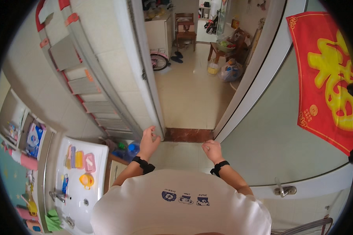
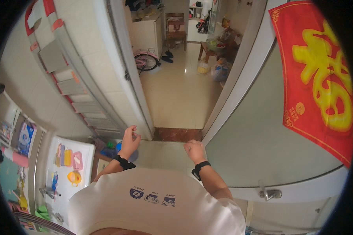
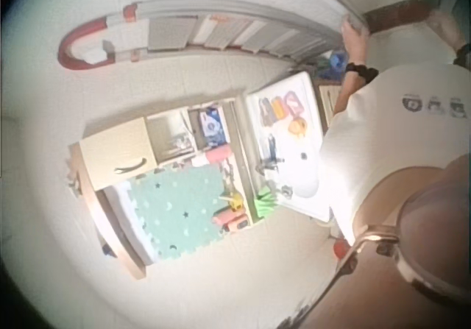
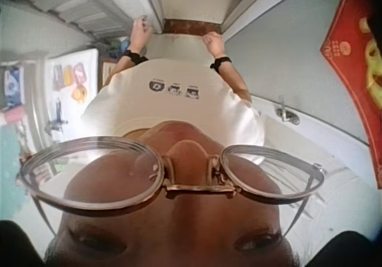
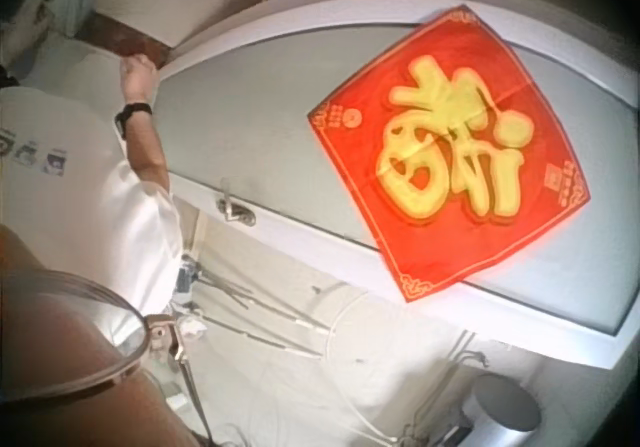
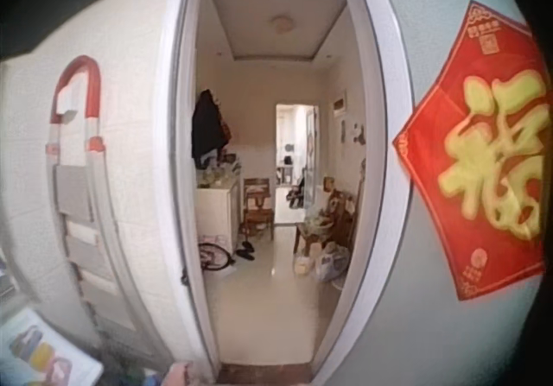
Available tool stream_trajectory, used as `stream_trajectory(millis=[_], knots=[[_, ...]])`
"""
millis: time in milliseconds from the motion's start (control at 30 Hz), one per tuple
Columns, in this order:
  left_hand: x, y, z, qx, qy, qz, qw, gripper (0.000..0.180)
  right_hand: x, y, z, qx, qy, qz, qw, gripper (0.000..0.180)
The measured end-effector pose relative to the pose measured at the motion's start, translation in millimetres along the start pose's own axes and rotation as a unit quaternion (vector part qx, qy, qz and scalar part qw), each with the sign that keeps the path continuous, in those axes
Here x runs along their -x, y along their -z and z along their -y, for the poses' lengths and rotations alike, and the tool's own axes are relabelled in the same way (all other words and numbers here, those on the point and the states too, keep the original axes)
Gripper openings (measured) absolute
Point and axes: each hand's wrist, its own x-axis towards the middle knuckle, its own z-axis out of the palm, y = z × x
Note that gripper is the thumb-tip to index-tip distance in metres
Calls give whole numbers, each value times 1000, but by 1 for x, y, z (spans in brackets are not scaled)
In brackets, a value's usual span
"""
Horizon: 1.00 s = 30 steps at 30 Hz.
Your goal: The person moves around a home, picks up a yellow cup and a toothbrush, then walks to the bathroom to rinse the cup with water and apply liquid soap. They return to the living area and wipe a kitchen countertop with a paper towel.
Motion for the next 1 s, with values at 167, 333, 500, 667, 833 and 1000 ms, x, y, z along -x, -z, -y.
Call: stream_trajectory(millis=[167, 333, 500, 667, 833, 1000], knots=[[-56, -35, -12, 13, 12, 63, 998, 49, -26, 9, -35, 14, -53, -36, 998, 36], [-133, -71, 6, 25, -29, 67, 997, 46, -96, 5, -63, 32, -27, -24, 999, 37], [-234, -105, 6, 103, 9, 88, 991, 45, -203, 21, -83, 48, -44, -5, 998, 20], [-328, -128, -9, 119, -59, 112, 985, 45, -292, 29, -92, 82, -18, -4, 996, 18], [-397, -157, -14, 138, -50, 145, 978, 44, -364, 29, -105, 63, -5, 48, 997, 18], [-455, -185, -6, 126, -3, 132, 983, 46, -443, 9, -133, 103, 11, 30, 994, 40]])
